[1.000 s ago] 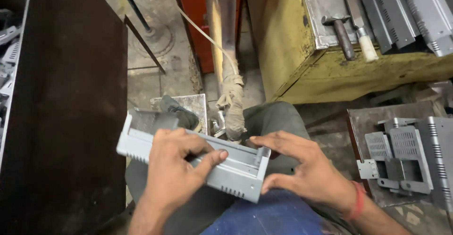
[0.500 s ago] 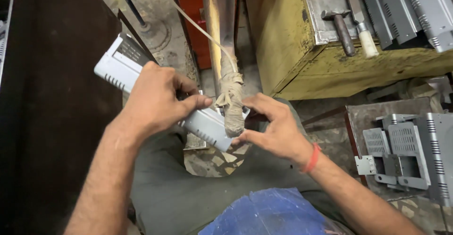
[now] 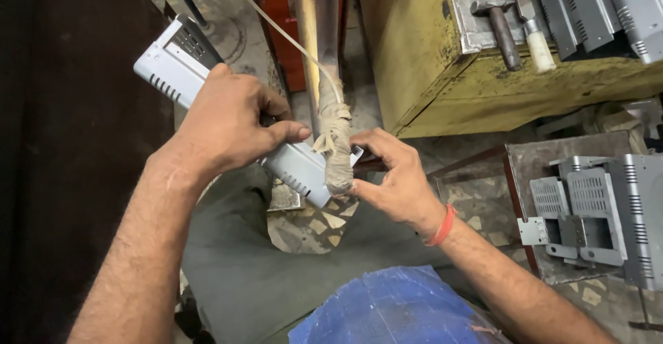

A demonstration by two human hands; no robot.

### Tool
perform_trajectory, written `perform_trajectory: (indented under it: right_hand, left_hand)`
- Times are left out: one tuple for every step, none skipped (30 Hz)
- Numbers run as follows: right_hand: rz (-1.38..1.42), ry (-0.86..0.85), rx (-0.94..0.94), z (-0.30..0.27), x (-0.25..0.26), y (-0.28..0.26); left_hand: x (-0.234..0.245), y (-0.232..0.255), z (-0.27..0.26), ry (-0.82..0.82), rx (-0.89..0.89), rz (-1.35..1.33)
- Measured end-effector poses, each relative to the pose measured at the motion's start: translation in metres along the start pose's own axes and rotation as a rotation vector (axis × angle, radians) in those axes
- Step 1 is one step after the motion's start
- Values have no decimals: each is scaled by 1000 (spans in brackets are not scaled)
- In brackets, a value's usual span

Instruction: Spot welding metal casing components together for electronic devices at a manufacturing station.

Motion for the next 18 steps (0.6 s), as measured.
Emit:
perform_trajectory:
  right_hand:
    - [2,0,-3,0,1,-1]
    - [19,-4,-11,1,1,-1]
    - [35,-7,-19,1,1,-1]
    - [37,-5,-22,1,2,-1]
    - [31,-8,-9,1,1,-3]
    - [25,-12,3,1,1,-4]
    - [29,-13,-3,0,1,-4]
    - [15,-2,11,-1,1,-5]
    - [2,10,27,0,0,-6]
    - [6,11,23,0,0,-6]
    - [32,-4,-9,0,0,-4]
    - [57,-18,-40,0,-1,-2]
    - [53,-21,-38,1,0,-2]
    - [53,-23,-12,1,1,-2]
    - [52,-22,13,2,3,-3]
    - [47,-23,14,2,5,-1]
    - [31,-33,32,2,5,-1]
    - [16,-43,51,2,5,-1]
  left_hand:
    - [1,1,-1,-4,1,0]
    - [2,2,-2,-18,17,-6]
    - [2,3,-3,-32,32,-11]
    - [0,0,-3,-36,32,-11]
    - [-1,-1,-3,0,-13,3]
    - [-2,-2,-4,36,-58,16]
    - [-2,-2,-5,29,-55,15]
    - [-2,-2,-6,37,-59,16]
    - [-1,-1,-7,47,-64,20]
    - [-3,-4,-7,42,-62,21]
    - [-5,-7,-7,49,-64,45]
    - [-7,-10,-7,57,-67,69]
    - [-6,-8,-8,61,-67,65]
    - [-6,-8,-8,30,-35,70]
    - [-7,-7,-8,-1,-6,74]
    - [-9,-8,-9,2,-9,71]
    - [-9,-9,-10,22,-4,40]
    - [-9,-11,-12,43,0,9]
Point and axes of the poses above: each hand's wrist, its own z-axis towards the middle knuckle, its own x-axis out of the back of the hand, y = z × x, the point moved 4 cm from there along z, towards the middle knuckle, and after that the axes turned 3 degrees about x, right-handed, at the moved point
